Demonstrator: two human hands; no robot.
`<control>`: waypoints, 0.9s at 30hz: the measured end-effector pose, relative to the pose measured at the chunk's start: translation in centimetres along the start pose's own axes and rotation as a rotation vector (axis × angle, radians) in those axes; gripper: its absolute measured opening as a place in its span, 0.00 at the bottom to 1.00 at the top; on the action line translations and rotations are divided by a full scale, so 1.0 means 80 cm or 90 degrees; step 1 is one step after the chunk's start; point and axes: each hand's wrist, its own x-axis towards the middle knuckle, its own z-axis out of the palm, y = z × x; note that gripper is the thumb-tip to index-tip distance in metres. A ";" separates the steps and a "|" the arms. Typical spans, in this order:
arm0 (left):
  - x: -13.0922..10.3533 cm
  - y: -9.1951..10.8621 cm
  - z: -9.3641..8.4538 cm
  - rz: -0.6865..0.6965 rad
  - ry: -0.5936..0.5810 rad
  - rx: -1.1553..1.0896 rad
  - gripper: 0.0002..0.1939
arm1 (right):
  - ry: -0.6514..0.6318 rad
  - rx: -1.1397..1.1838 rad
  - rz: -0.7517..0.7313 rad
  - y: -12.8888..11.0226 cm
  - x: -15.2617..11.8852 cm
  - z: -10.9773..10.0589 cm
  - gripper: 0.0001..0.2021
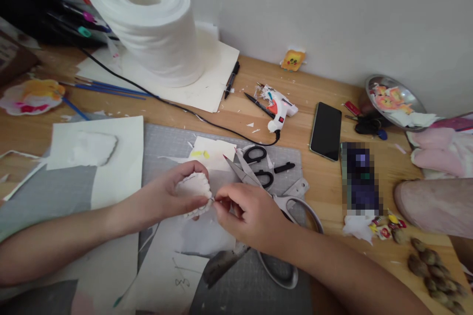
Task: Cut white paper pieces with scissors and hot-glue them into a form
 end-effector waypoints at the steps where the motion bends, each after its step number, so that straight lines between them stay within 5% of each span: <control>1: 0.000 0.000 0.000 -0.007 -0.004 -0.003 0.10 | 0.000 -0.003 0.001 0.000 0.000 0.000 0.03; 27: 0.001 -0.001 0.001 -0.035 -0.019 -0.092 0.08 | 0.036 0.017 -0.013 0.003 -0.002 -0.001 0.06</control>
